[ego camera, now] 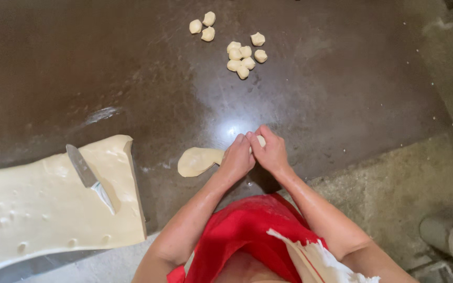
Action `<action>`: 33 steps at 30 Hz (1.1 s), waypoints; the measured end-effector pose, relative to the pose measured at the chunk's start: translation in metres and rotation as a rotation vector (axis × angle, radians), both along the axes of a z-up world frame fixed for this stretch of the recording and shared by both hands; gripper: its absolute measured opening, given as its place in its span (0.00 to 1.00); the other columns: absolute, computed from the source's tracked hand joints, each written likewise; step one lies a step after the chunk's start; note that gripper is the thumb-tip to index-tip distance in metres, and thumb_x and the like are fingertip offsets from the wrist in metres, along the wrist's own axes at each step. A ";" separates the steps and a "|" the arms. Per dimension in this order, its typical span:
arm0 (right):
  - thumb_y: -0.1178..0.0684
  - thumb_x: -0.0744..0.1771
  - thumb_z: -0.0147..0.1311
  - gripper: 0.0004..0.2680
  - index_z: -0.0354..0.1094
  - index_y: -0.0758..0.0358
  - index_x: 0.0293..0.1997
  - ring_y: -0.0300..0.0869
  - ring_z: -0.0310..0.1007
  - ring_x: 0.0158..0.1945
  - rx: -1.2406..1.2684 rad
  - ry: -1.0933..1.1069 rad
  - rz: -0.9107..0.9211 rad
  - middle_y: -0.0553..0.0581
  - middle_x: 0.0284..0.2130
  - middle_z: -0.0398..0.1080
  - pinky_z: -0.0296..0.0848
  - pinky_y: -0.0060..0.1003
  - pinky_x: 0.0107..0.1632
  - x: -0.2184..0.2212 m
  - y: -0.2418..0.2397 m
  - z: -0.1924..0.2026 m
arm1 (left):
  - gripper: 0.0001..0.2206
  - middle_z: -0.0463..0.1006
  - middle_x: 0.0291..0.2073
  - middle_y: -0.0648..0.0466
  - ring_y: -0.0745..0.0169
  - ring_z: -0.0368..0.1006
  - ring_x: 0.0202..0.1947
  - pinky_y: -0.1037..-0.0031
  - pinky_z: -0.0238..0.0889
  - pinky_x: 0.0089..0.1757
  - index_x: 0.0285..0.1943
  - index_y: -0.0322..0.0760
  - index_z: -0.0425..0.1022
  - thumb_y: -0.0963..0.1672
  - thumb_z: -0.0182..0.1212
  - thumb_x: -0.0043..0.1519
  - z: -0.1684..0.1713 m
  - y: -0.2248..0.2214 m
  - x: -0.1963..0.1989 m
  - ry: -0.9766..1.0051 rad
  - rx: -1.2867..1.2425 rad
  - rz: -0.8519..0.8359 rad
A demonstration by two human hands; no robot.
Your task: The person prepares bread dough by cutting portions from a large sheet using a knife, rolling the portions into cylindrical shapes by hand, and then pinching off small pieces to form dough balls on a table.
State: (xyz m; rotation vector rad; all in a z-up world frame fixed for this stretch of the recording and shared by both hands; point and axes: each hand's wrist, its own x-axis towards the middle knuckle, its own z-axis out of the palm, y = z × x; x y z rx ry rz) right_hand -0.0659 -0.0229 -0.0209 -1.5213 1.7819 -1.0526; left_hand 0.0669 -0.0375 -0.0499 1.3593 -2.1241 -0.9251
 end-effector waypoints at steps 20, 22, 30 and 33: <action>0.39 0.66 0.57 0.20 0.64 0.67 0.54 0.67 0.72 0.49 0.066 0.277 0.035 0.74 0.46 0.71 0.71 0.55 0.50 -0.017 0.018 -0.049 | 0.22 0.77 0.48 0.42 0.46 0.75 0.49 0.62 0.68 0.54 0.65 0.34 0.67 0.39 0.62 0.60 -0.010 -0.020 0.077 0.321 0.170 -0.519; 0.41 0.70 0.53 0.20 0.61 0.69 0.60 0.69 0.70 0.53 -0.252 0.254 0.012 0.77 0.52 0.68 0.70 0.55 0.53 -0.004 0.007 -0.030 | 0.33 0.73 0.51 0.35 0.38 0.72 0.51 0.59 0.66 0.54 0.71 0.26 0.56 0.39 0.65 0.57 -0.033 -0.016 0.086 0.311 0.033 -0.564; 0.48 0.67 0.47 0.10 0.64 0.64 0.46 0.62 0.77 0.40 0.042 -0.036 -0.217 0.67 0.35 0.75 0.74 0.53 0.43 0.037 0.030 -0.006 | 0.34 0.75 0.50 0.30 0.11 0.64 0.44 0.43 0.60 0.40 0.78 0.30 0.54 0.40 0.62 0.61 -0.023 -0.015 0.054 0.360 0.838 -0.271; 0.46 0.70 0.41 0.10 0.61 0.61 0.46 0.63 0.78 0.29 0.405 -0.262 -0.312 0.65 0.26 0.73 0.75 0.52 0.36 0.058 0.040 -0.001 | 0.28 0.73 0.56 0.27 0.25 0.71 0.54 0.54 0.67 0.51 0.75 0.22 0.55 0.37 0.60 0.66 -0.021 -0.012 0.061 0.300 -0.145 -0.534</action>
